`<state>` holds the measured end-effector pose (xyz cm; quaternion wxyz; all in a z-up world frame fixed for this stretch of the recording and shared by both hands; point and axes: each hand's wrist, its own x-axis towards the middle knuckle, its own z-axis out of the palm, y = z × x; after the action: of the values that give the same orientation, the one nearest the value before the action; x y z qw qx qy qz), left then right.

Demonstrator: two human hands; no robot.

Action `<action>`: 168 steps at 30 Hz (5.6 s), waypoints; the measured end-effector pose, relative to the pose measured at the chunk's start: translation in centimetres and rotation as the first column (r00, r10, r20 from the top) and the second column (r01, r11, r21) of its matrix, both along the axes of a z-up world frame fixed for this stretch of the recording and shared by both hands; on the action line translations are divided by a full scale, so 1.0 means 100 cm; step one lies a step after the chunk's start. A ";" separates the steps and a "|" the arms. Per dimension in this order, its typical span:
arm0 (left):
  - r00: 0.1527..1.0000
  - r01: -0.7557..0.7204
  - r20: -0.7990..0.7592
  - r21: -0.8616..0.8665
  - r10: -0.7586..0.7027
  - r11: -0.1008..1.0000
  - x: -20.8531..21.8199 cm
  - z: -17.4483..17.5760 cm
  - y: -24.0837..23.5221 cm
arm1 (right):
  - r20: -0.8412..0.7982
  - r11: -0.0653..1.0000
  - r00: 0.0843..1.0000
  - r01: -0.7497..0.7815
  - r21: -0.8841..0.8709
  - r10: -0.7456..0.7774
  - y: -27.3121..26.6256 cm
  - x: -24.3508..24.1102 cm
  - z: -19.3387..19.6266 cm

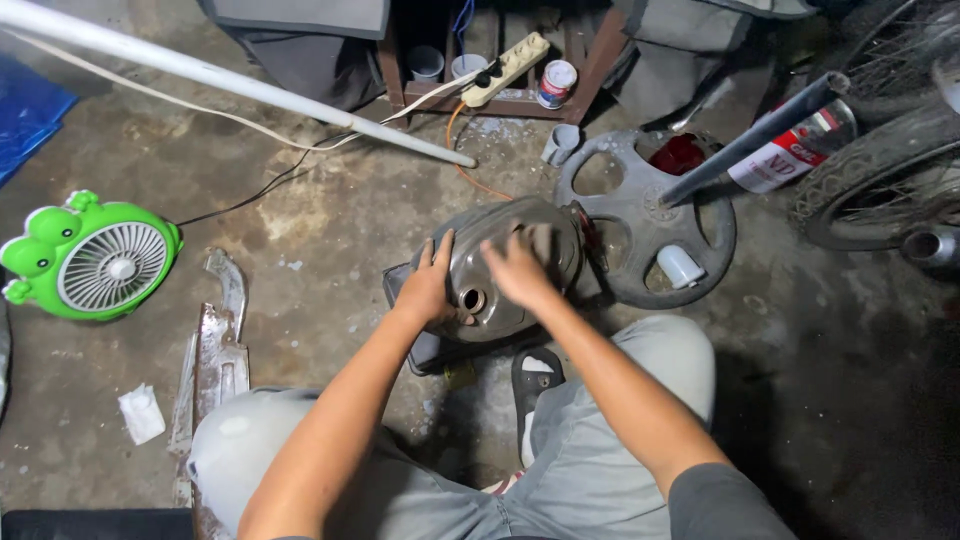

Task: Sanding the exterior surface of a metal fuel tank by hand using sandpaper

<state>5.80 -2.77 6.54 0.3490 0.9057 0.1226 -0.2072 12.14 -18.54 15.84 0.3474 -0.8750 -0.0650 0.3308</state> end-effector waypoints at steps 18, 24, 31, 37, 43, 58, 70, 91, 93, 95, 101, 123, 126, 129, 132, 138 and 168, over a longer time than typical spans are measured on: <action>0.999 -0.016 0.035 -0.018 0.016 1.000 -0.005 0.008 -0.003 | 0.088 0.986 0.993 0.095 -0.140 -0.083 0.005 0.056 -0.083; 0.999 0.015 0.032 -0.021 -0.015 1.000 -0.005 0.013 0.001 | 0.070 0.977 0.984 -0.154 -0.148 0.166 0.004 0.006 -0.010; 0.999 -0.008 0.045 -0.027 0.009 1.000 0.000 0.001 0.005 | 0.212 0.962 0.939 -0.257 -0.093 0.272 -0.034 0.012 -0.054; 1.000 -0.026 -0.010 -0.022 0.025 0.999 -0.004 0.009 0.000 | 0.349 0.908 0.851 -0.298 -0.296 0.393 -0.044 0.016 -0.066; 1.000 -0.012 -0.022 0.021 0.013 1.000 -0.001 0.009 -0.002 | 0.274 0.955 0.917 -0.295 -0.025 0.291 -0.040 0.001 -0.051; 0.999 -0.050 -0.007 -0.006 0.050 0.999 -0.001 0.020 -0.005 | 0.306 0.988 0.942 -0.104 -0.118 0.136 -0.040 0.035 -0.043; 0.998 -0.053 -0.016 0.000 0.053 0.999 0.000 0.018 -0.005 | 0.042 0.986 0.994 -0.098 -0.136 0.105 -0.045 0.041 -0.041; 0.999 -0.049 -0.020 0.005 0.049 0.999 0.002 0.008 -0.002 | 0.145 0.989 0.982 -0.106 -0.100 0.119 -0.033 0.022 -0.022; 0.998 -0.045 -0.042 -0.004 0.045 0.999 -0.001 0.011 -0.003 | 0.160 0.974 0.965 -0.190 -0.124 0.209 -0.038 0.027 -0.066; 0.998 -0.054 -0.046 -0.004 0.053 0.999 -0.004 0.012 -0.004 | 0.109 0.985 0.984 -0.128 -0.116 0.140 -0.043 0.032 -0.032; 0.998 -0.048 -0.028 -0.003 0.048 0.999 0.000 0.013 -0.007 | 0.141 0.991 0.985 -0.086 -0.106 0.101 -0.042 0.029 -0.036; 0.999 -0.041 -0.012 0.008 0.042 0.999 0.000 0.014 -0.008 | 0.254 0.991 0.958 -0.130 -0.039 0.135 -0.038 0.019 -0.073; 0.997 -0.071 0.026 -0.010 0.071 0.997 0.007 0.012 -0.004 | 0.224 0.997 0.974 -0.012 -0.071 0.028 -0.054 0.077 -0.114; 0.999 -0.030 -0.033 0.020 0.030 0.999 -0.003 0.028 -0.011 | 0.167 0.997 0.986 -0.003 -0.075 0.016 -0.055 0.064 -0.093; 0.999 -0.042 -0.025 0.008 0.042 0.999 0.001 0.012 -0.006 | 0.188 0.990 0.976 -0.094 -0.108 0.114 -0.031 0.017 -0.038; 0.997 -0.071 -0.019 -0.026 0.071 0.997 -0.001 0.016 -0.007 | 0.198 0.999 0.980 0.019 -0.049 -0.009 -0.060 0.084 -0.156; 0.996 -0.085 -0.040 -0.048 0.083 0.995 0.000 0.027 -0.008 | 0.076 0.998 0.995 -0.066 -0.014 0.067 -0.069 0.080 -0.106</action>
<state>5.77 -3.61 9.24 0.3776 0.8865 0.1622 -0.2126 20.18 -25.46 5.24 0.3282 -0.8864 -0.1054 0.3089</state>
